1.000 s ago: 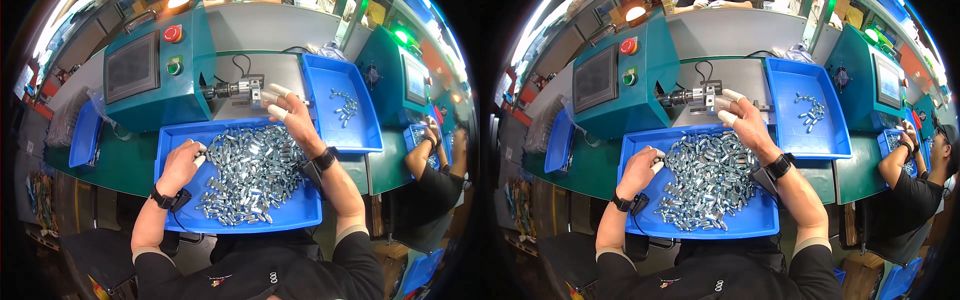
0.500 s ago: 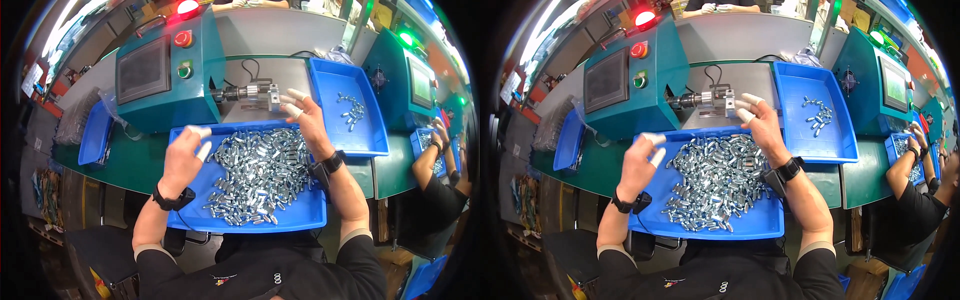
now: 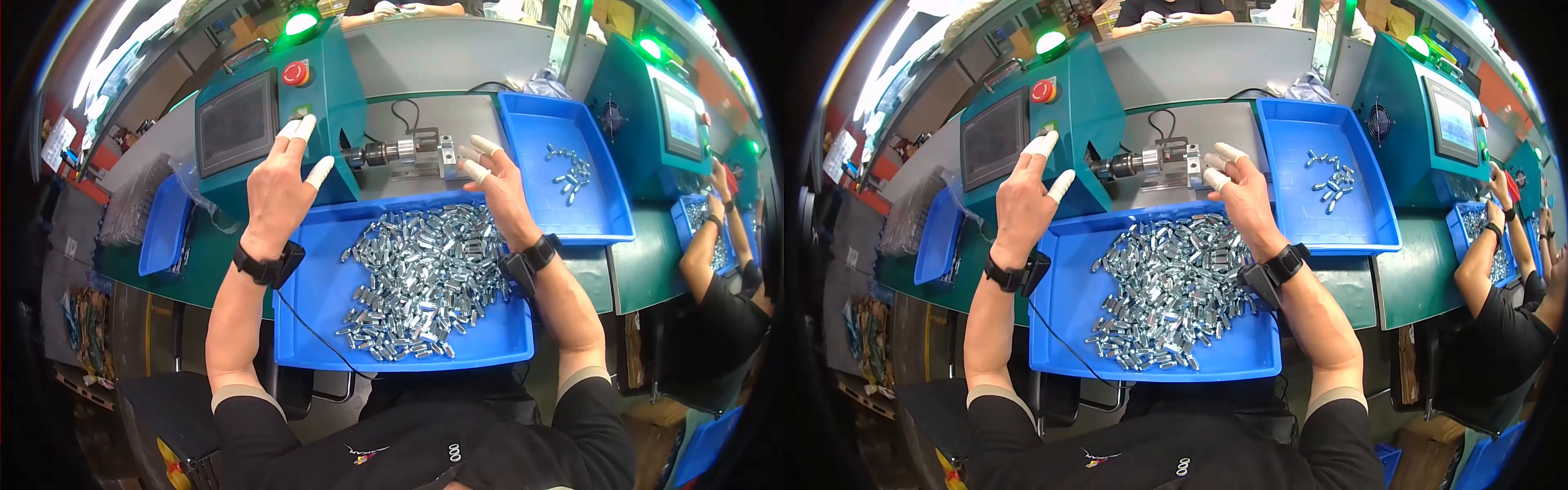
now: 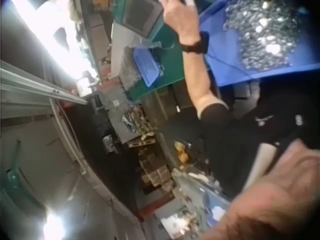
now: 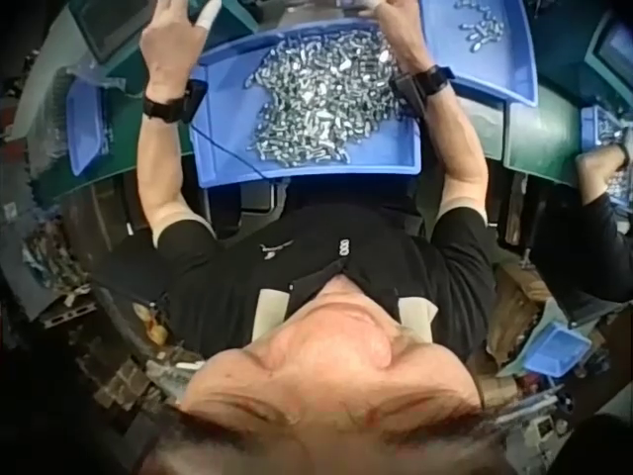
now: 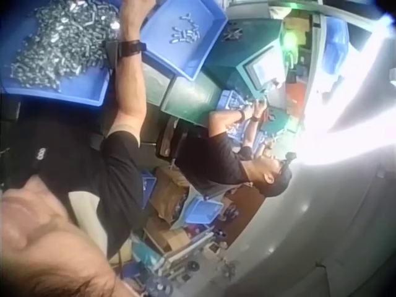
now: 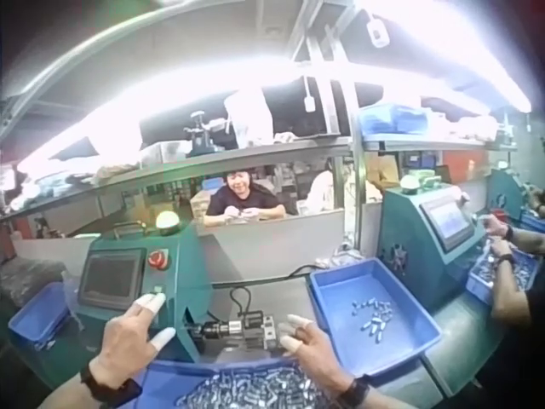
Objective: The person picks up a metal component from a blue tray, inserts it into the machine's clamp, and then places the processed part into a separate blue tray.
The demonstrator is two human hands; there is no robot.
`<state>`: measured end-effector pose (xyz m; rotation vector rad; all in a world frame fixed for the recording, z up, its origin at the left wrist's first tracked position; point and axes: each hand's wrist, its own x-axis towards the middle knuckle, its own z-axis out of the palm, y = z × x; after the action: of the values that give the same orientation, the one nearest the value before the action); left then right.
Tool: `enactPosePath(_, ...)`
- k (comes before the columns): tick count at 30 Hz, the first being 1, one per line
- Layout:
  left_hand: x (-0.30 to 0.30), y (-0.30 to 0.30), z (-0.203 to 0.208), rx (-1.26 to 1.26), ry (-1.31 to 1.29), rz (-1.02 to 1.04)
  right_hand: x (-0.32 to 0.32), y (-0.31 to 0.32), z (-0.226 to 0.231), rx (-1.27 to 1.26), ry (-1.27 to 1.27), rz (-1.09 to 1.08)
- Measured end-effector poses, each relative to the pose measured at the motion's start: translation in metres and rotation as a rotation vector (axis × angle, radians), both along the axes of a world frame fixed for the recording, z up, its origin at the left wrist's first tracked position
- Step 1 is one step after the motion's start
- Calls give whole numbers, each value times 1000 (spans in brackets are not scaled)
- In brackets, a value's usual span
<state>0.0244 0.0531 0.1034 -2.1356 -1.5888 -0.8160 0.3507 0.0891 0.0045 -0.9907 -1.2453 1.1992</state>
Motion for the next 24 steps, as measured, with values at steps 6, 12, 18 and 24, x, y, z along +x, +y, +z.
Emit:
enactPosePath(6, -6, -6, -9, -17, -113, -18, -4, -2, 2, 1, -8, 41)
enactPosePath(12, -23, -37, -55, -35, -347, -156, -7, -3, 5, 3, -40, 75)
enactPosePath(18, -20, -43, -79, -30, -508, -224, -10, -2, 7, -19, -63, 95)
enactPosePath(24, -26, -38, -87, -92, -542, -259, -18, 1, 11, -45, -70, 143)
